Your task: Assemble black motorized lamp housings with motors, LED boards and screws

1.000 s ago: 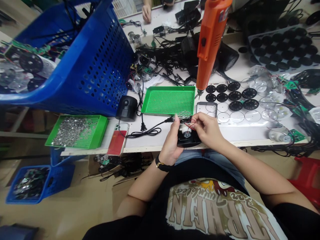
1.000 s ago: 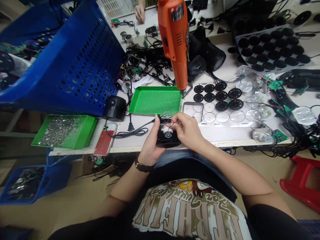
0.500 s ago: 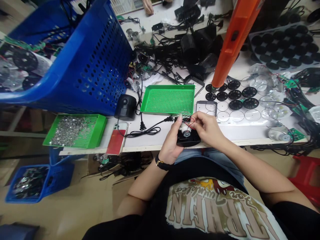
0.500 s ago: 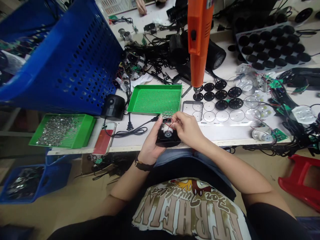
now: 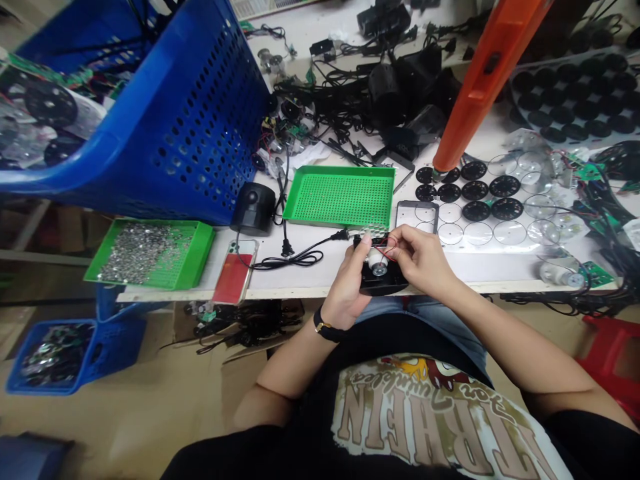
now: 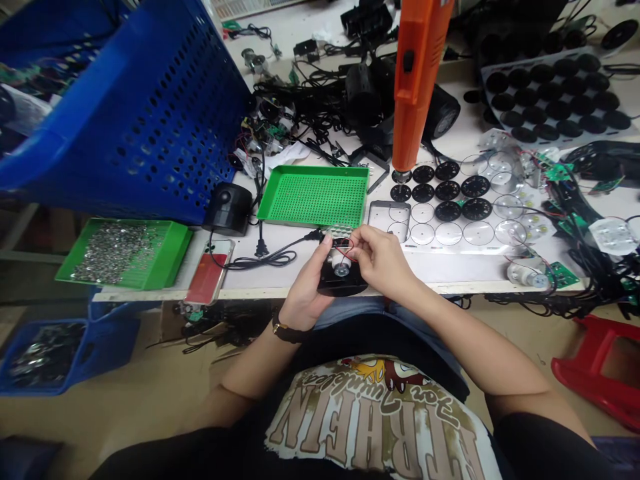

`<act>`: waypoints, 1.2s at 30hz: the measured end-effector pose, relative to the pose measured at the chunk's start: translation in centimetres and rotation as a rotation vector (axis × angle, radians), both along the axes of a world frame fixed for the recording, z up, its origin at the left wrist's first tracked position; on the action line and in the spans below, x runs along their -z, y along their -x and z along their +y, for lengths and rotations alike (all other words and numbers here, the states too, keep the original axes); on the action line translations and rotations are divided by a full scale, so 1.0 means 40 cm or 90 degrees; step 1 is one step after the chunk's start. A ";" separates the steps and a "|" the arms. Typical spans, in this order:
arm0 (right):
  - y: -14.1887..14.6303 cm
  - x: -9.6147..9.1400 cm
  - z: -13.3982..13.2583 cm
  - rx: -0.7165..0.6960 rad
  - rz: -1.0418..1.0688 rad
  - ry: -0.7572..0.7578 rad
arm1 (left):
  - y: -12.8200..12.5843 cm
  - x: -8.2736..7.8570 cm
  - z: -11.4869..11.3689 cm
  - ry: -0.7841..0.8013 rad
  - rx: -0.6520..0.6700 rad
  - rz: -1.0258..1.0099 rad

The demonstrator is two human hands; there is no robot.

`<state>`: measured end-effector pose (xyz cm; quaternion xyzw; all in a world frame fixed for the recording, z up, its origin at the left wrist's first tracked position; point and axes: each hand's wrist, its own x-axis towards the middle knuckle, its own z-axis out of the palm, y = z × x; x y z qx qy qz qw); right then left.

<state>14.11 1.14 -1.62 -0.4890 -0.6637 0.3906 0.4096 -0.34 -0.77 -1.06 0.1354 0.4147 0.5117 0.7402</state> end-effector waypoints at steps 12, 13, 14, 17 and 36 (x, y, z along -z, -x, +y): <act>-0.011 0.008 -0.006 -0.009 0.012 0.008 | -0.005 0.006 -0.007 0.023 -0.018 0.023; -0.013 0.012 -0.008 -0.012 0.032 0.032 | -0.006 0.006 -0.009 0.025 -0.022 0.026; -0.014 0.016 -0.011 -0.013 0.063 0.062 | -0.007 0.006 -0.011 0.023 -0.026 0.027; -0.019 0.025 -0.028 0.018 0.199 0.141 | -0.007 0.003 -0.026 -0.032 -0.046 0.025; -0.074 0.015 -0.141 -0.042 0.168 0.207 | -0.005 -0.006 -0.061 -0.088 -0.117 0.064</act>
